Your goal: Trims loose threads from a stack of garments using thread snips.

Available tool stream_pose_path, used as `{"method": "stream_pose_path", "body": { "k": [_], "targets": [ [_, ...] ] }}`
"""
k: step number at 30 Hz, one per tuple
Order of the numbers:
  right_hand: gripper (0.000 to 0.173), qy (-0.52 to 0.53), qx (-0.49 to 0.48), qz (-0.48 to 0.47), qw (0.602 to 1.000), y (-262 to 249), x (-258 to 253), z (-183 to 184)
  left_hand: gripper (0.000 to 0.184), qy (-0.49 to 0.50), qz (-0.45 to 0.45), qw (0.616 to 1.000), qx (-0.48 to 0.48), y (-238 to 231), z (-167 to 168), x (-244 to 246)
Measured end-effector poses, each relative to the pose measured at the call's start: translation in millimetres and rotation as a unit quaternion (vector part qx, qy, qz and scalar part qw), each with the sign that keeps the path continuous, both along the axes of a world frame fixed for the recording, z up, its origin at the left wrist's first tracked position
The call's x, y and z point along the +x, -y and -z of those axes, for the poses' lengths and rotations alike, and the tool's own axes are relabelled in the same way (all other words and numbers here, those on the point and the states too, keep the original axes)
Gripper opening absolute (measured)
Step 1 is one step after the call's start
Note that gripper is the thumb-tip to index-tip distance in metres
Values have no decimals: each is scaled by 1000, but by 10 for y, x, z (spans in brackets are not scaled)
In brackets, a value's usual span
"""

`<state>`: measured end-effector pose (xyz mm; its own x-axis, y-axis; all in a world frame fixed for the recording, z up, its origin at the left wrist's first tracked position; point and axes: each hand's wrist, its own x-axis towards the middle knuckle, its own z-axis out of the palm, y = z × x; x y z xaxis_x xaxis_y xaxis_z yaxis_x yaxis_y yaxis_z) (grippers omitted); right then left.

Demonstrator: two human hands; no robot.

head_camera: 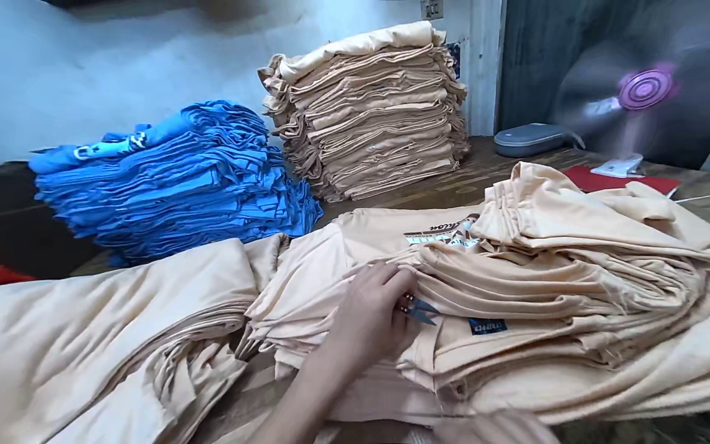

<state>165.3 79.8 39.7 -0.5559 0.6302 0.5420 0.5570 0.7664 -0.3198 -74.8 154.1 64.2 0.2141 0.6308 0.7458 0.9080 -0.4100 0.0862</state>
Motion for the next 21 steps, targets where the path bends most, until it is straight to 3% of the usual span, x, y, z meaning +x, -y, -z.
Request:
{"method": "stream_pose_path", "body": {
  "k": [4, 6, 8, 9, 11, 13, 17, 18, 19, 21],
  "targets": [
    [49, -105, 45, 119, 986, -188, -244, -41, 11, 112, -75, 988, -75, 369, -74, 75],
    [31, -125, 71, 91, 985, -316, -375, 56, 25, 149, -123, 965, -179, 532, -206, 171],
    [8, -206, 133, 24, 969, -405, -488, 196, 27, 187, -81, 917, -343, 604, -351, 206],
    [7, -240, 157, -11, 958, -439, -514, 268, 21, 211, -40, 896, -388, 590, -361, 195],
    [3, -305, 138, -62, 940, -467, -535, 354, 16, 319, 48, 872, -367, 562, -251, 122],
    [17, -351, 39, -48, 934, -458, -521, 300, 11, 453, 100, 830, -310, 575, -154, 84],
    [40, -298, -107, 11, 949, -465, -443, 51, 10, 506, 151, 803, -277, 598, -10, 105],
    [43, -285, -99, 12, 953, -480, -468, 64, 11, 506, 155, 802, -277, 601, 0, 115],
    [35, -302, -67, 4, 951, -517, -513, 125, 11, 503, 157, 804, -277, 600, 3, 122],
    [20, -404, 8, -37, 914, -585, -596, 282, 12, 474, 145, 825, -270, 620, 0, 137]
  ]
}}
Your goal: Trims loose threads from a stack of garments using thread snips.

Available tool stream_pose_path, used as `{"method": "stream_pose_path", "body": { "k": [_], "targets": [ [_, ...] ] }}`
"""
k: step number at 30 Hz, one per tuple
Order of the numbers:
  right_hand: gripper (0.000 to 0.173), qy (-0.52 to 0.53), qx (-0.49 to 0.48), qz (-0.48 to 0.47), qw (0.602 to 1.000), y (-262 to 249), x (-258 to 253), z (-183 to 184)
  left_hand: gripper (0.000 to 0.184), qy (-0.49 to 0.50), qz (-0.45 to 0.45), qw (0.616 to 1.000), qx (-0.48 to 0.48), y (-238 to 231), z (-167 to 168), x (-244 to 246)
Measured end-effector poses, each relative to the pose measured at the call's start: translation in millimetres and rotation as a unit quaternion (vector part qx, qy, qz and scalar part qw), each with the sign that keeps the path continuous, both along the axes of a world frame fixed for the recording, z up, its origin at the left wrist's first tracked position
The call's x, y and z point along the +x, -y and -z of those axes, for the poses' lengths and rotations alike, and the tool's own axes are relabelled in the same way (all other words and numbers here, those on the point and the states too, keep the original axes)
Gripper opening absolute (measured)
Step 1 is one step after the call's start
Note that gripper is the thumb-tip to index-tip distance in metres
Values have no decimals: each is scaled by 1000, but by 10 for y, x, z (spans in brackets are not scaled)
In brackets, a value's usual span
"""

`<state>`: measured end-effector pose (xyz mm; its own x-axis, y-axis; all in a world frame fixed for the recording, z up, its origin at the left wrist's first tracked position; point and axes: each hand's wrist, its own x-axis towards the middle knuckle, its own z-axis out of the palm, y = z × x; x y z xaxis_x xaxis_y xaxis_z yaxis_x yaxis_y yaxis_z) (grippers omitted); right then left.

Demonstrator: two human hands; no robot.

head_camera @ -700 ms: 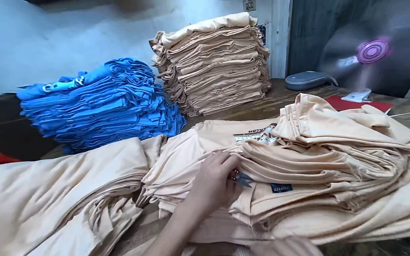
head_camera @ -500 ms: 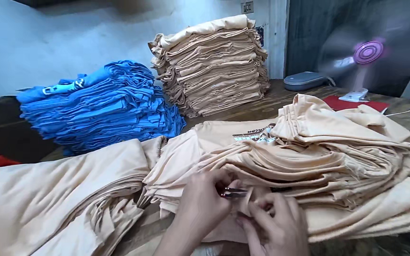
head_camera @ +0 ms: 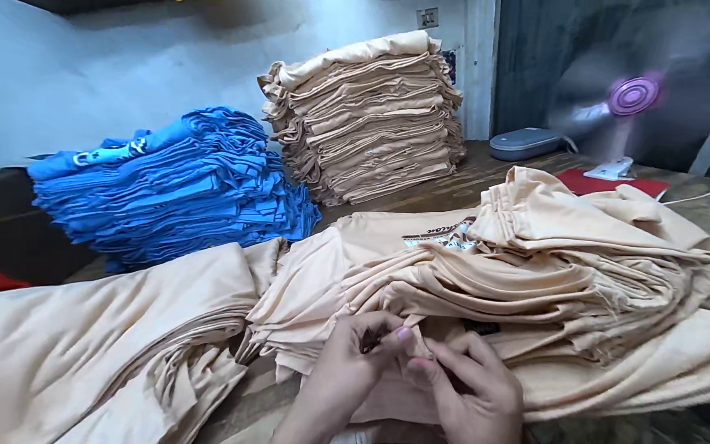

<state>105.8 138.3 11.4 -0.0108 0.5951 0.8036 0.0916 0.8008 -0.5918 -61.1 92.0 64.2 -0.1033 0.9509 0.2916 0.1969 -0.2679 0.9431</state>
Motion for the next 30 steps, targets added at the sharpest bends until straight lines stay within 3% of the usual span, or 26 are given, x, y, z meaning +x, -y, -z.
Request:
{"method": "stream_pose_path", "body": {
  "k": [2, 6, 10, 15, 17, 21, 24, 26, 28, 30],
  "targets": [
    [8, -92, 13, -26, 995, 19, 17, 65, 8, -85, -51, 995, 31, 51, -10, 33],
    [6, -167, -52, -93, 980, 137, 80, 78, 37, -272, -153, 939, 144, 215, 9, 53],
    [7, -174, -61, -103, 977, 158, 59, 103, 23, -403, -206, 859, 239, 316, -27, 172],
    [9, -171, -75, -126, 974, 169, 49, 42, 14, -469, -255, 796, 284, 243, 82, 288],
    [11, -159, -71, -154, 973, 158, 96, 37, 14, -456, -278, 797, 282, 228, 85, 255],
    [27, -72, -62, -208, 974, 91, 213, 6, 26, -404, -291, 835, 233, 276, -11, 93],
    [42, 41, -159, -81, 983, 149, 138, -186, 29, -386, -290, 852, 202, 274, -2, -10],
    [26, 49, -164, -22, 985, 137, 30, -222, 28, -379, -279, 860, 198, 269, 17, -23],
    [6, -23, -135, -18, 990, 104, -44, -161, 23, -385, -262, 862, 201, 297, 28, -5],
    [2, -77, -132, -35, 988, 83, -34, -132, 16, -399, -257, 854, 213, 328, 21, 21]
  ]
}}
